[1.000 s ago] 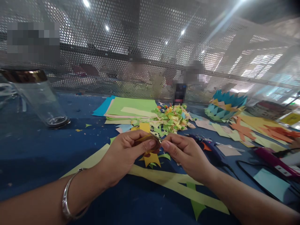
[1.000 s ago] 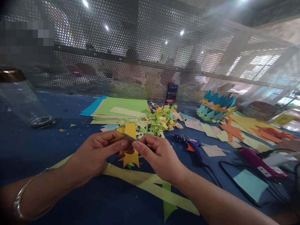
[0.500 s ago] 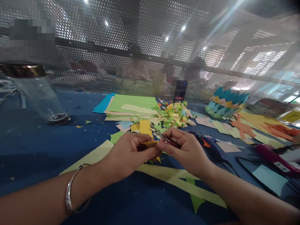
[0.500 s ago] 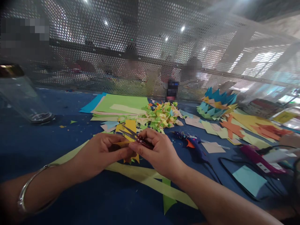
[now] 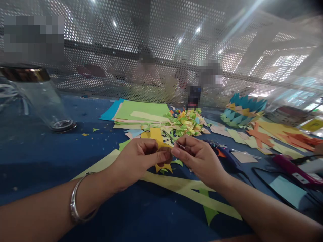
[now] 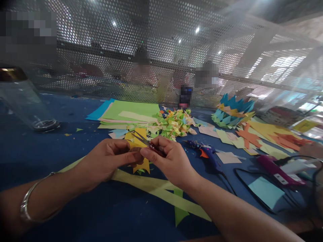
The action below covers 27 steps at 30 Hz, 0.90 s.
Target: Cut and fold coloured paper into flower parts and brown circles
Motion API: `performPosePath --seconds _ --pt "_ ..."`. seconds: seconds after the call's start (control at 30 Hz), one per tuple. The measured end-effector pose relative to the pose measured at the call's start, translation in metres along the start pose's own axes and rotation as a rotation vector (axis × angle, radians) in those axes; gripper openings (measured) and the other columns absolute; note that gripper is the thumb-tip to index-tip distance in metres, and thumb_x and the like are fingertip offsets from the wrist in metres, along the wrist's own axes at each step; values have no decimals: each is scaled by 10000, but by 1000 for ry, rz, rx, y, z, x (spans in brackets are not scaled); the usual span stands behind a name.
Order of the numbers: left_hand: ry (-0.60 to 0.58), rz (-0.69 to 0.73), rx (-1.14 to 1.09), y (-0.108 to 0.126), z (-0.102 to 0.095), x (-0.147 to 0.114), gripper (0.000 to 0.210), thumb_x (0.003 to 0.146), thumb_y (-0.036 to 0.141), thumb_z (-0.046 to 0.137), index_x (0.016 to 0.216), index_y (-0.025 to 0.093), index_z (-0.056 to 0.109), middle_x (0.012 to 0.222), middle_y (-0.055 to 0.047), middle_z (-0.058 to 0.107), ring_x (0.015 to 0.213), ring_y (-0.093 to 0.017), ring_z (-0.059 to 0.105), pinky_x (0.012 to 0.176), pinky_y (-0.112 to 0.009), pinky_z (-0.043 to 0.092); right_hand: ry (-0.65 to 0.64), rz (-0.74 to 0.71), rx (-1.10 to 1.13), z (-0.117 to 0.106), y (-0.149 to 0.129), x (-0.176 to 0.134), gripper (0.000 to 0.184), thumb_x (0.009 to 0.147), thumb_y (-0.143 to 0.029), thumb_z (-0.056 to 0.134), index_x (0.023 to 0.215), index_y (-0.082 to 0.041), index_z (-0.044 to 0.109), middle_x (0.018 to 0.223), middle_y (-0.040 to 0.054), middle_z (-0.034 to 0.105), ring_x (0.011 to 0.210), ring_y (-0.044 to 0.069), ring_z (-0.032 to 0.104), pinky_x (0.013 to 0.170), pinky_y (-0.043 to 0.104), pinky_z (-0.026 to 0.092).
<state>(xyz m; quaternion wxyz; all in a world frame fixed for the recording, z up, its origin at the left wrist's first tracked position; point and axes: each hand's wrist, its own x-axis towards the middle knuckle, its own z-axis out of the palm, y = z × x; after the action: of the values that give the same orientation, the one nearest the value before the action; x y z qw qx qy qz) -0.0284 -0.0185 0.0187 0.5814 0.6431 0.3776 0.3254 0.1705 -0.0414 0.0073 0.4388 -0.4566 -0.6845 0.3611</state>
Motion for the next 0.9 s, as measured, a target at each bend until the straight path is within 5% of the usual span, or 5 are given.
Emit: performPosePath --seconds 0.17,0.53,0.9 --pt "55 54 -1 -3 -4 2 260 806 426 730 839 169 721 789 -15 657 727 -132 552 673 -244 440 -54 26 75 -4 3 -1 388 933 -551 557 790 -191 576 566 -83 317 452 59 236 429 246 221" --pt "84 92 22 -10 -5 2 260 834 423 709 905 177 753 798 -26 672 718 -129 528 671 -259 419 -92 -4 -11 -4 -1 -2 369 951 -504 561 757 -189 558 568 -73 358 487 61 322 457 233 272" --pt "118 108 -11 -9 -1 3 236 809 406 740 874 180 755 803 -29 692 725 -131 536 674 -259 420 -112 14 17 -6 6 -3 392 974 -514 514 740 -200 525 542 -82 290 456 59 268 426 232 223"
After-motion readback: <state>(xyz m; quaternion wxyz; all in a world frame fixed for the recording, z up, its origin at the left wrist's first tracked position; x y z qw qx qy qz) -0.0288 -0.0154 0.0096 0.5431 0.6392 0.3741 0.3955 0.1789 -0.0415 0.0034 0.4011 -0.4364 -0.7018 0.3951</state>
